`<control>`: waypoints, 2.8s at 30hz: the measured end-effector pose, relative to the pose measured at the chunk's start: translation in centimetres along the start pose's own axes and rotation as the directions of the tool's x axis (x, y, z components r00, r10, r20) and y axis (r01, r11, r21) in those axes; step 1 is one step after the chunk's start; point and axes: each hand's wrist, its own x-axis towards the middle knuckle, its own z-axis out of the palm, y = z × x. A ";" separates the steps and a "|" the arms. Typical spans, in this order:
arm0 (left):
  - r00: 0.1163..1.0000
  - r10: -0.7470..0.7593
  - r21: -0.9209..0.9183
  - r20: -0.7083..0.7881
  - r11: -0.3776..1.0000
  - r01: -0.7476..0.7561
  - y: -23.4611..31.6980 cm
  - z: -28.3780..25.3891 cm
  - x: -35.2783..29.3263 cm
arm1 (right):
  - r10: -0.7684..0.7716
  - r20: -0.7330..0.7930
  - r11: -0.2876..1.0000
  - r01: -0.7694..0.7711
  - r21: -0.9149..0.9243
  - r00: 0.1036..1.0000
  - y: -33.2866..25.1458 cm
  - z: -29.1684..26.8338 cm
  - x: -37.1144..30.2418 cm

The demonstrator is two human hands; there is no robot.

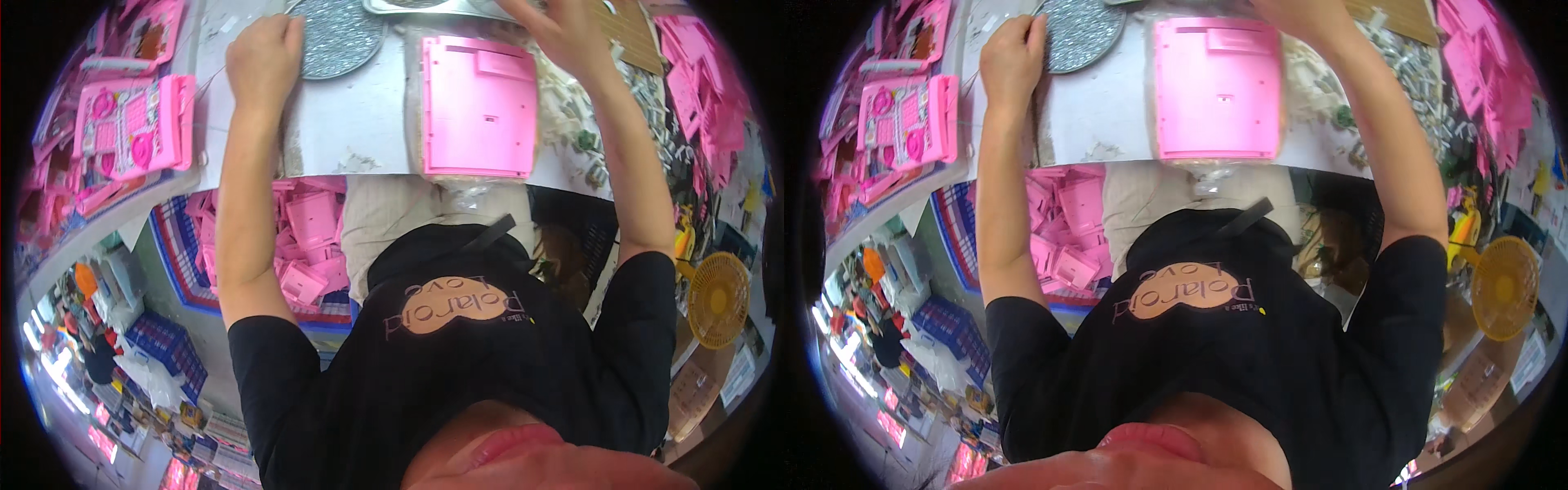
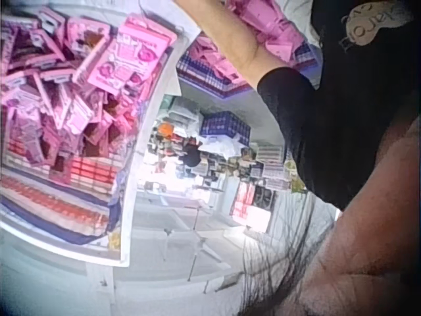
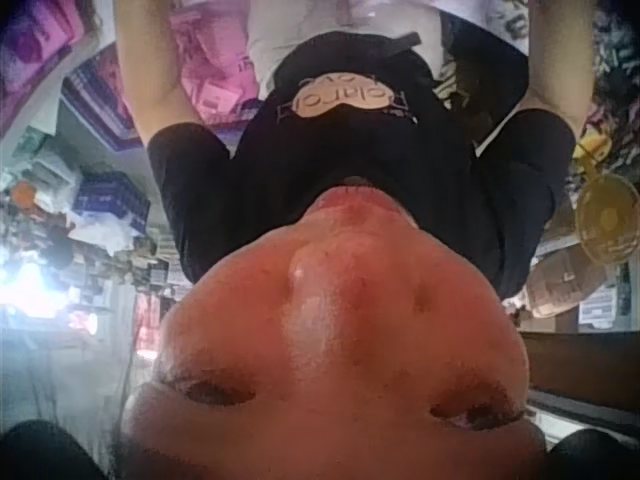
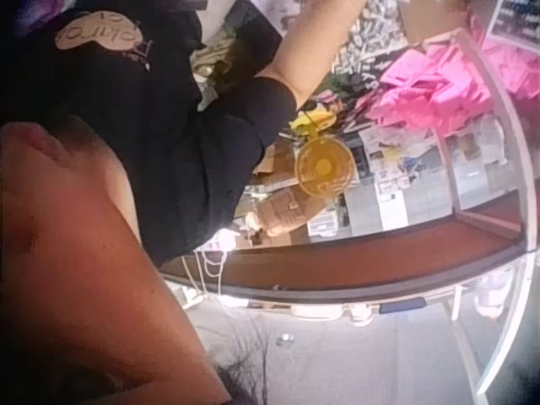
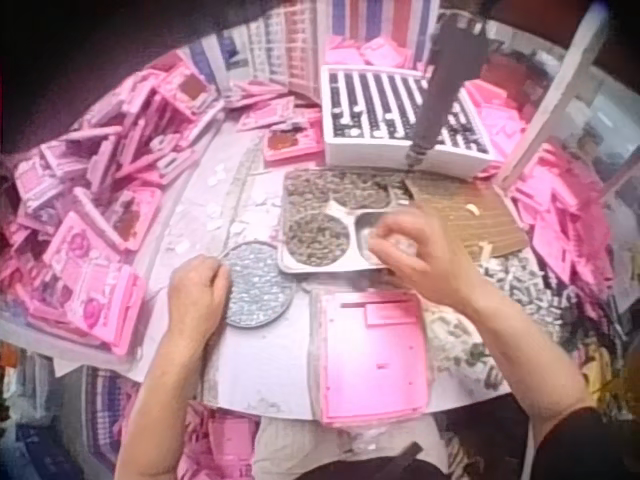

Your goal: Assembling and soldering components for a pink electronic toy device.

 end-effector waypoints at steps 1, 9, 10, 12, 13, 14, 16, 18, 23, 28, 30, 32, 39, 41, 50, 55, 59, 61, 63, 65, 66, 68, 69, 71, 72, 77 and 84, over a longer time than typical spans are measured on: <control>0.999 0.006 0.034 0.037 0.999 -0.008 -0.2 -0.1 0.1 | 0.091 0.001 0.996 -0.091 -0.017 0.996 0.8 -0.5 -1.9; 0.989 -0.072 -0.026 0.127 0.997 0.076 0.5 0.3 0.7 | 0.192 -0.008 0.981 -0.192 0.018 0.981 1.4 0.8 -6.7; 0.991 -0.074 -0.056 0.113 0.995 0.081 0.9 0.1 0.5 | 0.204 0.007 0.979 -0.204 0.025 0.979 1.5 0.8 -6.8; 0.988 -0.064 -0.200 0.138 0.976 0.091 2.9 -0.8 -0.2 | 0.195 0.028 0.980 -0.196 0.021 0.980 1.7 0.6 -6.8; 0.987 -0.061 -0.271 0.150 0.957 0.101 4.1 -1.3 -0.7 | 0.174 0.038 0.985 -0.174 0.010 0.984 2.0 0.6 -6.8; 0.984 -0.045 -0.374 0.173 0.921 0.108 5.3 -1.5 -1.2 | 0.153 0.047 0.988 -0.153 -0.002 0.987 2.2 0.6 -6.9; 0.977 -0.012 -0.554 0.213 0.822 0.131 7.4 -1.9 -2.3 | 0.078 0.030 0.997 -0.077 -0.031 0.997 3.1 1.0 -6.9; 0.919 0.031 -0.627 0.394 0.740 0.244 9.1 -2.1 -2.3 | 0.095 0.061 0.995 -0.096 0.012 0.994 4.0 1.1 -7.4; 0.820 0.122 -0.618 0.560 0.721 0.314 10.5 -1.4 -0.8 | 0.180 0.202 0.966 -0.211 0.146 0.963 5.0 0.5 -7.6; 0.792 0.232 -0.451 0.565 0.890 0.061 10.7 -0.1 1.4 | 0.163 0.238 0.944 -0.221 0.244 0.958 5.7 0.5 -7.4; 0.769 0.227 -0.400 0.598 0.916 0.041 10.9 -0.1 1.8 | 0.156 0.220 0.939 -0.214 0.270 0.963 5.2 0.5 -7.3; 0.708 0.180 -0.359 0.683 0.927 0.109 11.7 -1.6 2.8 | 0.240 0.217 0.936 -0.285 0.207 0.946 3.1 -0.3 -6.7; 0.746 0.189 -0.399 0.639 0.910 0.111 14.0 -3.7 3.9 | 0.181 0.004 0.969 -0.179 0.173 0.984 2.0 -3.0 -8.6; 0.906 0.344 -0.507 0.245 0.842 -0.183 15.6 -1.9 0.9 | 0.329 0.043 0.909 -0.329 0.256 0.943 1.2 -4.0 -8.8; 0.850 0.525 -0.310 -0.044 0.802 -0.511 20.4 2.0 -1.8 | 0.301 -0.080 0.924 -0.270 0.270 0.950 1.8 -5.5 -11.3; 0.878 0.478 -0.325 -0.017 0.828 -0.457 20.2 1.9 -2.1 | 0.323 -0.077 0.904 -0.283 0.322 0.943 1.4 -5.6 -11.1; 0.909 0.410 -0.401 -0.077 0.822 -0.404 17.9 0.6 -1.0 | 0.321 -0.058 0.908 -0.290 0.303 0.945 0.8 -6.5 -10.7; 0.983 0.163 -0.508 -0.088 0.841 -0.185 12.3 -0.1 0.4 | 0.447 0.006 0.830 -0.418 0.370 0.894 -0.6 -7.4 -10.2; 0.999 0.042 0.103 -0.025 0.994 -0.039 7.2 -2.2 1.2 | 0.425 -0.068 0.828 -0.357 0.432 0.903 0.1 -7.0 -10.3; 0.968 -0.116 0.164 0.224 0.983 0.080 4.6 -2.2 0.5 | 0.378 -0.137 0.828 -0.268 0.493 0.916 1.3 -6.3 -9.4; 0.919 -0.199 0.207 0.341 0.969 0.133 3.8 -2.2 0.1 | 0.347 -0.166 0.821 -0.214 0.530 0.923 2.0 -6.0 -8.3; 0.948 -0.125 0.139 0.291 0.986 0.088 3.0 -2.1 -0.8 | 0.278 -0.224 0.830 -0.117 0.545 0.934 2.2 -5.9 -6.5; 0.962 -0.073 0.078 0.263 0.995 0.054 2.7 -1.0 -1.3 | 0.246 -0.255 0.861 -0.090 0.500 0.935 1.5 -6.1 -6.0; 0.979 -0.082 -0.021 0.187 0.996 0.088 1.9 -0.6 -1.8 | 0.156 -0.331 0.904 0.000 0.427 0.931 -0.7 -5.2 -4.1; 0.985 -0.088 -0.064 0.146 0.993 0.098 1.4 -0.5 -1.9 | 0.132 -0.275 0.853 0.032 0.522 0.952 -1.5 -4.4 -3.2; 0.996 -0.083 -0.028 0.040 0.996 0.085 2.2 -0.6 -1.5 | -0.415 0.038 0.908 0.417 -0.049 0.909 -5.9 5.6 4.2; 0.997 -0.070 0.117 0.034 0.991 0.065 1.0 -2.1 -2.7 | -0.406 0.272 0.813 0.481 -0.328 0.872 -6.6 16.2 8.9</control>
